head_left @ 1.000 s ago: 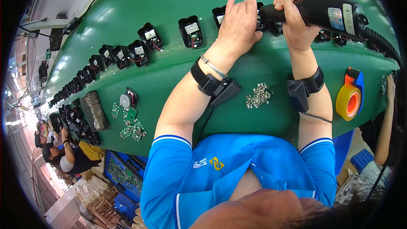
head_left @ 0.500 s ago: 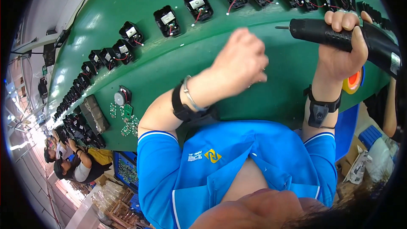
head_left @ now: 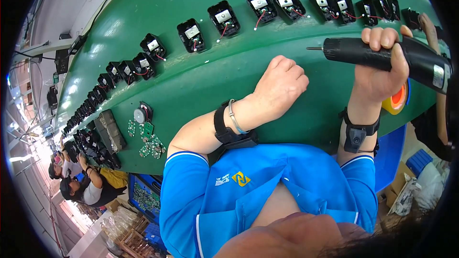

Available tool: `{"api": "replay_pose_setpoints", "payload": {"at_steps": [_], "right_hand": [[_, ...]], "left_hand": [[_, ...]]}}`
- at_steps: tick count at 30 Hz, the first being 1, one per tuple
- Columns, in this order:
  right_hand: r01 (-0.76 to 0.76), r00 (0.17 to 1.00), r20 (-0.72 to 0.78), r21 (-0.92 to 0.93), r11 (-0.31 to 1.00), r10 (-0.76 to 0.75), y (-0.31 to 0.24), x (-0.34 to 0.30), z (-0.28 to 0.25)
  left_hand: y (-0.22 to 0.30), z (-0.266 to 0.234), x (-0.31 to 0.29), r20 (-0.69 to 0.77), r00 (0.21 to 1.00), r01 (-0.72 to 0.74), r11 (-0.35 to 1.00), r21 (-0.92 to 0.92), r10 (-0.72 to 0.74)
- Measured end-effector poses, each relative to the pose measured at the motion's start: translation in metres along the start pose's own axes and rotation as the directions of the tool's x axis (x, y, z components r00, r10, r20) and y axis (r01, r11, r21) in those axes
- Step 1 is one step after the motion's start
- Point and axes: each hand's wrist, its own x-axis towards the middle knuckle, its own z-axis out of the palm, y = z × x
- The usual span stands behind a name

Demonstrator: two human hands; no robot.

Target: Using an electric screwdriver to fasten small screws into plastic electronic housings on an assembly line.

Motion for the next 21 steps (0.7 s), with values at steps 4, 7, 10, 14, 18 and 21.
{"api": "replay_pose_setpoints", "payload": {"at_steps": [4,7,10,14,18,21], "right_hand": [[0.021,1.0,0.016,0.151,0.988,-0.024,-0.02,0.006,-0.004],[0.019,0.999,0.045,0.214,0.977,-0.029,-0.022,0.008,0.005],[-0.003,0.998,0.064,0.33,0.944,-0.02,-0.021,0.006,0.012],[0.017,0.993,0.104,0.271,0.962,-0.047,-0.015,0.004,0.015],[0.014,0.993,0.106,0.256,0.967,-0.042,-0.013,0.004,0.014],[0.013,0.992,0.122,0.249,0.969,-0.044,-0.015,0.004,0.013]], "left_hand": [[-0.008,-0.009,0.009,-0.052,0.971,0.203,0.917,-0.345,-0.234],[-0.021,-0.021,0.012,0.218,0.746,0.313,0.043,-0.949,-0.629],[-0.028,-0.013,0.008,0.302,0.779,0.123,-0.339,-0.933,-0.549],[-0.027,-0.008,0.01,0.314,0.801,0.076,-0.434,-0.898,-0.51],[-0.024,-0.007,0.013,0.32,0.794,0.079,-0.434,-0.897,-0.517],[-0.023,-0.005,0.014,0.289,0.822,0.07,-0.417,-0.906,-0.491]]}}
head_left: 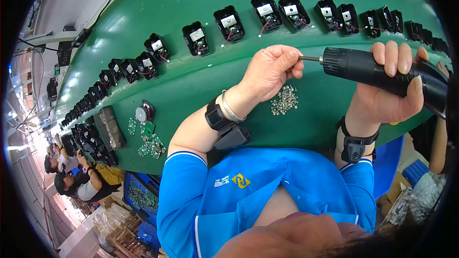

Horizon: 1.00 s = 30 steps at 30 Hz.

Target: Using an electric screwdriver to fasten small screws into plastic electronic housings on an assembly line.

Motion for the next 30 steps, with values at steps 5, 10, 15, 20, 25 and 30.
{"api": "replay_pose_setpoints", "payload": {"at_steps": [5,10,15,20,25,30], "right_hand": [[-0.017,0.996,0.089,-0.006,1.0,0.017,-0.002,0.001,-0.003],[0.02,0.976,0.218,-0.132,0.991,0.01,0.0,0.0,-0.004],[0.059,0.985,0.166,-0.13,0.99,-0.037,-0.003,0.009,-0.012],[0.127,0.991,-0.008,-0.233,0.964,-0.132,0.034,0.028,-0.013],[0.182,0.978,-0.037,-0.339,0.923,-0.206,0.063,0.037,-0.021],[0.161,0.981,-0.048,-0.326,0.932,-0.187,0.071,0.039,-0.027]], "left_hand": [[-0.001,0.002,0.0,0.021,0.998,-0.056,0.982,0.181,0.053],[0.004,0.006,0.0,-0.022,0.997,-0.052,0.858,0.511,0.073],[0.026,0.002,0.015,0.276,0.85,-0.401,0.213,0.891,0.449],[0.047,-0.001,0.041,0.522,0.745,-0.172,-0.636,0.752,0.416],[0.036,-0.007,0.063,0.514,0.752,-0.149,-0.652,0.743,0.414],[0.034,-0.008,0.065,0.514,0.734,-0.151,-0.631,0.761,0.444]]}}
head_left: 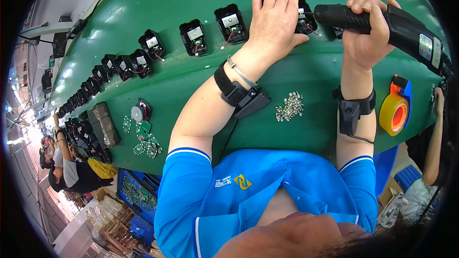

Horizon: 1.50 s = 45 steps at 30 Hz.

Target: Using an electric screwdriver to fasten small screws into plastic electronic housings on an assembly line.

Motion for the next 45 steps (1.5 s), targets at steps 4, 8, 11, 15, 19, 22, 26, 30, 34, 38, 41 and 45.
{"api": "replay_pose_setpoints", "payload": {"at_steps": [4,8,11,15,19,22,26,30,34,38,41,45], "right_hand": [[0.007,1.0,0.007,0.003,1.0,-0.007,0.004,-0.002,0.001],[0.007,1.0,0.021,0.004,1.0,-0.007,0.007,-0.003,0.0],[0.009,0.999,0.037,-0.01,1.0,-0.009,0.008,-0.004,0.001],[0.006,0.999,0.042,-0.005,1.0,-0.006,0.012,-0.005,-0.001],[0.022,0.987,0.159,-0.002,1.0,-0.021,0.018,-0.009,0.001],[0.03,0.982,0.186,-0.008,1.0,-0.028,0.023,-0.011,0.001],[0.022,0.976,0.218,-0.019,1.0,-0.017,0.029,-0.012,-0.001],[0.034,0.973,0.229,-0.073,0.997,-0.016,0.029,-0.012,0.003],[-0.165,0.984,0.012,-0.308,0.937,0.177,0.021,-0.01,0.017],[-0.191,0.98,0.014,-0.194,0.962,0.197,0.022,-0.011,0.015],[-0.025,0.974,0.218,-0.189,0.982,0.067,0.032,-0.009,0.003],[-0.036,0.984,0.164,-0.227,0.973,0.074,0.024,-0.012,0.009]], "left_hand": [[-0.002,0.002,0.0,-0.009,1.0,0.002,1.0,-0.011,-0.002],[-0.002,0.0,-0.001,-0.003,1.0,0.009,1.0,-0.011,-0.009],[-0.002,0.001,-0.001,-0.002,1.0,0.012,1.0,-0.013,-0.012],[-0.003,0.001,-0.001,-0.006,1.0,0.015,1.0,-0.009,-0.015],[-0.008,0.005,-0.001,0.002,1.0,0.003,1.0,0.0,-0.003],[-0.009,0.007,0.001,0.001,1.0,-0.003,1.0,-0.007,0.003],[-0.009,0.006,0.002,0.027,1.0,0.009,1.0,0.006,-0.009],[-0.012,0.01,0.003,0.001,1.0,-0.026,0.999,0.027,0.026],[-0.015,0.011,0.002,-0.01,1.0,-0.02,0.998,0.057,0.02],[-0.016,0.015,0.002,0.006,1.0,-0.016,0.999,0.031,0.016],[-0.015,0.016,0.002,0.023,1.0,0.0,1.0,0.025,-0.001],[-0.014,0.018,0.003,0.04,0.999,0.0,1.0,0.025,-0.001]]}}
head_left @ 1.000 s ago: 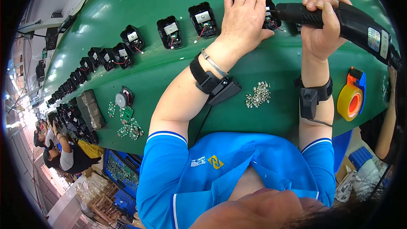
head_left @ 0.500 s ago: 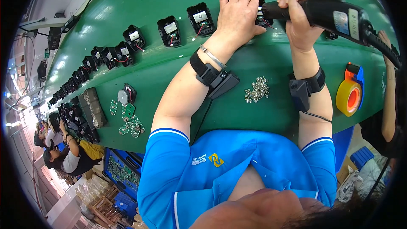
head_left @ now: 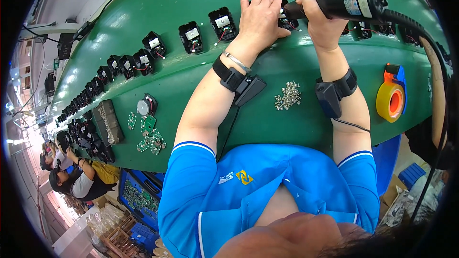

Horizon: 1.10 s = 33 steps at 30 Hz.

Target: Using an electric screwdriver to fasten small screws into plastic electronic housings on an assembly line.

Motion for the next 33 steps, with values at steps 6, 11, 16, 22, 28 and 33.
{"api": "replay_pose_setpoints", "payload": {"at_steps": [6,11,16,22,28,33], "right_hand": [[-0.115,0.984,-0.133,0.042,0.992,0.12,-0.042,0.012,-0.013],[-0.067,0.993,-0.075,0.277,0.959,0.091,-0.086,0.008,-0.063],[-0.142,0.973,-0.137,0.291,0.946,0.188,-0.097,0.0,-0.077],[-0.135,0.979,-0.102,0.334,0.933,0.178,-0.097,-0.003,-0.079],[-0.104,0.989,-0.048,0.466,0.878,0.143,-0.109,-0.002,-0.09],[-0.125,0.987,-0.019,0.551,0.825,0.162,-0.129,0.004,-0.094]], "left_hand": [[0.0,-0.009,-0.005,-0.011,1.0,0.005,1.0,0.019,-0.005],[0.039,-0.039,-0.007,0.042,0.994,-0.09,0.983,-0.163,0.098],[0.099,-0.057,-0.05,0.37,0.837,-0.191,0.85,-0.492,0.403],[0.104,-0.047,-0.055,0.416,0.804,-0.27,0.883,-0.383,0.426],[0.101,-0.039,-0.05,0.243,0.949,0.006,0.76,-0.65,0.201],[0.087,-0.036,-0.023,0.68,0.711,0.595,-0.362,-0.717,-0.177]]}}
